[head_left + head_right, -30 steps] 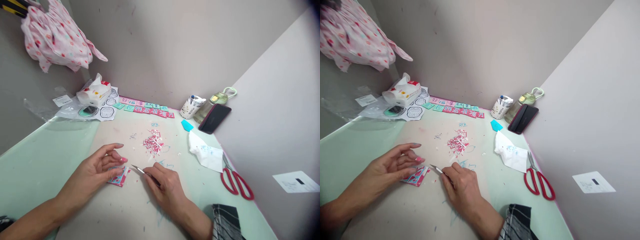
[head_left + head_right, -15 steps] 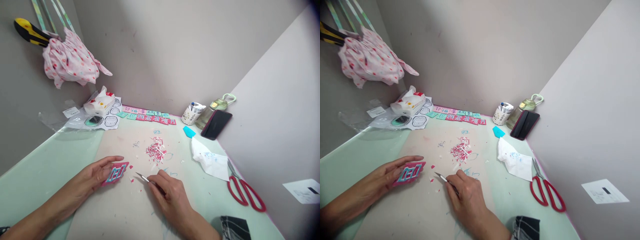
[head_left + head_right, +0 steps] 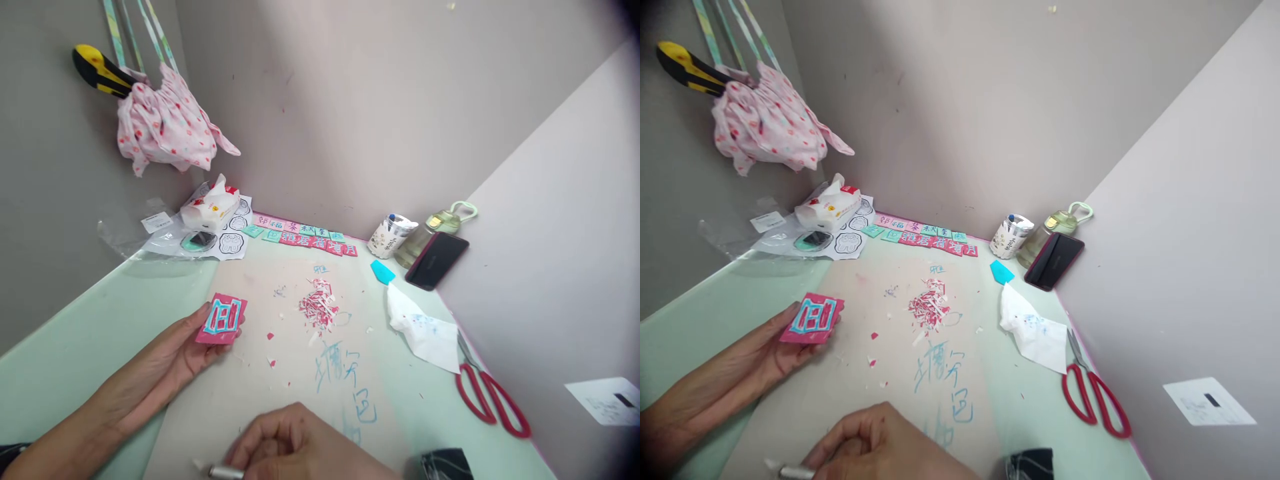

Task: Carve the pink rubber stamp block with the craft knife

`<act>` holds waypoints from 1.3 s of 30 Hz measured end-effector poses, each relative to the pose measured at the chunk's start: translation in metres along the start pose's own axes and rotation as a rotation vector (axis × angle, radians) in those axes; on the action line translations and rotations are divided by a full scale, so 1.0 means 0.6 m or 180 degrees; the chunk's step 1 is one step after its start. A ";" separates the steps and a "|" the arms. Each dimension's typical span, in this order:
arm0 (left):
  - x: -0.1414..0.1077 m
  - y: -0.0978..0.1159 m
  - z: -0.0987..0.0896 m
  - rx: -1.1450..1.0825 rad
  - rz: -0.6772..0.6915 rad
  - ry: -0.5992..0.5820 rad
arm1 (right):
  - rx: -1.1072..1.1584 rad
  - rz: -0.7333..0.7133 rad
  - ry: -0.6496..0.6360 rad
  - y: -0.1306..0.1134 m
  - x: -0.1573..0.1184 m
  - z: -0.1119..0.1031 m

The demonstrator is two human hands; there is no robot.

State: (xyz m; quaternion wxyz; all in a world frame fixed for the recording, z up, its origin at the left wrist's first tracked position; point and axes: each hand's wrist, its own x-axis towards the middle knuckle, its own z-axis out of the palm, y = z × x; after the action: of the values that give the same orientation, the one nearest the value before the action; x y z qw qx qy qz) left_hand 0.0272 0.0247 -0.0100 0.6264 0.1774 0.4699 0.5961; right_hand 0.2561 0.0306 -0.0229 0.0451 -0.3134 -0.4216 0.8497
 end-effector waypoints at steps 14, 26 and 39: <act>-0.014 -0.056 -0.010 0.2975 0.0970 -0.0469 | -0.0222 -0.1692 0.2366 -0.047 -0.049 -0.091; -0.006 -0.035 -0.029 0.2058 0.0250 -0.0736 | -0.1761 -0.1595 0.2375 -0.015 -0.040 -0.071; 0.000 -0.001 -0.060 0.0565 -0.0271 -0.0257 | -0.0056 -0.1016 0.0916 -0.016 -0.045 -0.048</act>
State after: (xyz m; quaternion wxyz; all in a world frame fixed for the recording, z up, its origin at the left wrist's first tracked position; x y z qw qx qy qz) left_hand -0.0013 0.0125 -0.0286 0.6514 0.2360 0.5024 0.5173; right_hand 0.2922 0.0477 -0.0152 0.2361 -0.3612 -0.4624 0.7746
